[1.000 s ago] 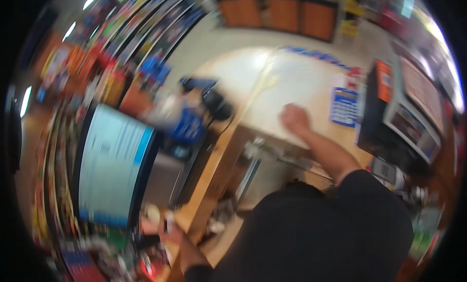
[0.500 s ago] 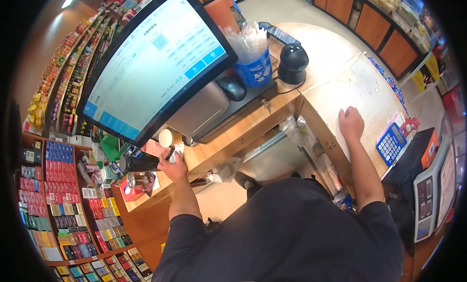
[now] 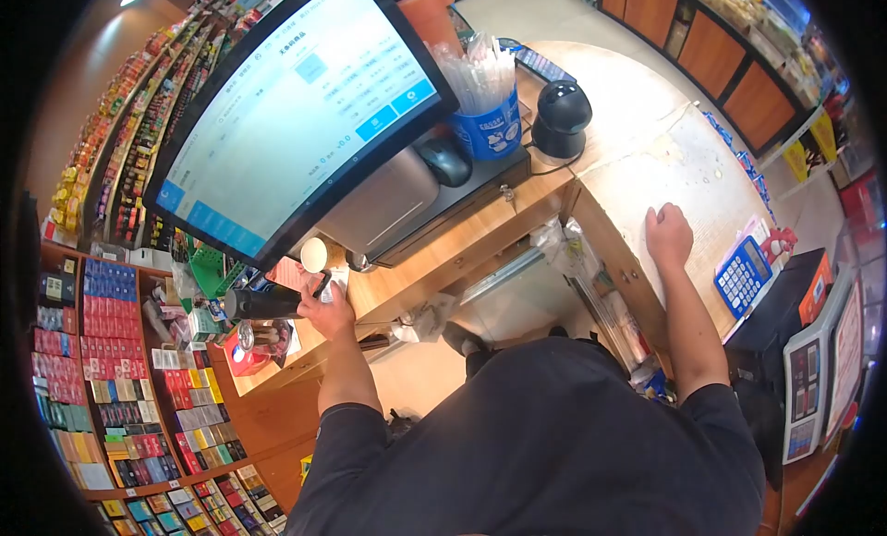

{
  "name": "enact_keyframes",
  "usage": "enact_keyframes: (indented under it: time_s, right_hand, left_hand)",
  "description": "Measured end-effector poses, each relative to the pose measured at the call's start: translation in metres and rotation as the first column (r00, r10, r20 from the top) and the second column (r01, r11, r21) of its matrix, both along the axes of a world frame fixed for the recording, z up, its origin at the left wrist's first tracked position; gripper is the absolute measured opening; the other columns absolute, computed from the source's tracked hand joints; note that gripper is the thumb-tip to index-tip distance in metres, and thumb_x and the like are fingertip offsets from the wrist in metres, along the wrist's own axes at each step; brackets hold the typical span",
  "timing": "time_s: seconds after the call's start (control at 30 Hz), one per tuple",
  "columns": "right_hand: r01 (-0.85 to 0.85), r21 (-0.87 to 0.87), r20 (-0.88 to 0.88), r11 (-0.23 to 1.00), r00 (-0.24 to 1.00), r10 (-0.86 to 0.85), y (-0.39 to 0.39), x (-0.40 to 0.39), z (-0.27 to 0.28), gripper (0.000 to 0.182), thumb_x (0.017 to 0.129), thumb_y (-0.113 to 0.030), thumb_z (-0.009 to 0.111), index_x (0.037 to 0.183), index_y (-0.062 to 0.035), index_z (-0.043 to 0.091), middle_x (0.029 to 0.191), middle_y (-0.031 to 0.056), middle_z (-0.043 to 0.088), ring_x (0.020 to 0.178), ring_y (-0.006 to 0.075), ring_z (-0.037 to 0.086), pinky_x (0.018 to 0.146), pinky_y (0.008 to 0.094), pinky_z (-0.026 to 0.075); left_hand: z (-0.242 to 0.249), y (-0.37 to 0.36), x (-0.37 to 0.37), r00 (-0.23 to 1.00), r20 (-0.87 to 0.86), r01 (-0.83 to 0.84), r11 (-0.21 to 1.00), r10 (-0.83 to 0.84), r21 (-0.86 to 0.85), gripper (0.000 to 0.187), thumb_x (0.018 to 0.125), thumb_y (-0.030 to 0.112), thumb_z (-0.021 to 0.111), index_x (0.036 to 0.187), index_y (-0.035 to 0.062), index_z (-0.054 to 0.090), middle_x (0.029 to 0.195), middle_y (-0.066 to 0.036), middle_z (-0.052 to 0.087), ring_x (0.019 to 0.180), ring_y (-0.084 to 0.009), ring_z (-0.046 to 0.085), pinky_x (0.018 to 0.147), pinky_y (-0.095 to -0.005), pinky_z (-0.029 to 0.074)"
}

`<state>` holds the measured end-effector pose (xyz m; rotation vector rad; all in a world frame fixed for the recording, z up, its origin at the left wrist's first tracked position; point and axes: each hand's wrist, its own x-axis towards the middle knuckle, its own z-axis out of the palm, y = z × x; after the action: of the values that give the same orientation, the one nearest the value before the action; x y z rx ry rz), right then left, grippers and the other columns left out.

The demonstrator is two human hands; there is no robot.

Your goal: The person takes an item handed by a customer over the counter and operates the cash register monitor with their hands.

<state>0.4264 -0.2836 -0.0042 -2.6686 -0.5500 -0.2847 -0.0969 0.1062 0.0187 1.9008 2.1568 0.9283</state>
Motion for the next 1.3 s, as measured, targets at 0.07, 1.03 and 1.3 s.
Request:
enact_keyframes:
  time_s: [0.07,1.03,1.3]
  right_hand:
    - [-0.002,0.0,0.003,1.0,1.0,0.002,0.0,0.001,-0.001,0.033,0.095,-0.035,0.069,0.082,-0.0066,0.059,0.086,0.0157,0.065,0.081,0.0406,0.064,0.072,0.0536,0.049]
    - [0.002,0.01,-0.02,1.0,1.0,-0.002,0.0,-0.001,0.003,0.033,0.096,-0.036,0.068,0.083,-0.0062,0.06,0.087,0.0162,0.065,0.082,0.0409,0.064,0.074,0.0533,0.049]
    - [0.011,0.027,-0.032,1.0,0.999,-0.01,0.001,-0.001,0.003,0.033,0.095,-0.036,0.068,0.083,-0.0064,0.06,0.088,0.0165,0.065,0.083,0.0412,0.065,0.074,0.0535,0.049]
  left_hand:
    - [-0.001,0.001,0.0,1.0,-0.008,-0.004,1.0,0.004,0.002,0.064,0.09,0.039,0.075,0.146,0.0212,0.051,0.133,-0.021,0.049,0.121,-0.0423,0.06,0.102,-0.051,0.05]
    - [-0.012,0.005,-0.002,0.995,-0.04,-0.088,0.995,0.09,0.056,0.069,0.086,0.05,0.076,0.126,-0.0012,0.051,0.127,-0.023,0.051,0.118,-0.0449,0.059,0.099,-0.0551,0.049]
    - [-0.015,0.007,-0.005,0.996,-0.034,-0.075,0.995,0.077,0.058,0.064,0.087,0.05,0.076,0.118,-0.0009,0.053,0.122,-0.022,0.053,0.116,-0.044,0.059,0.099,-0.0541,0.049]
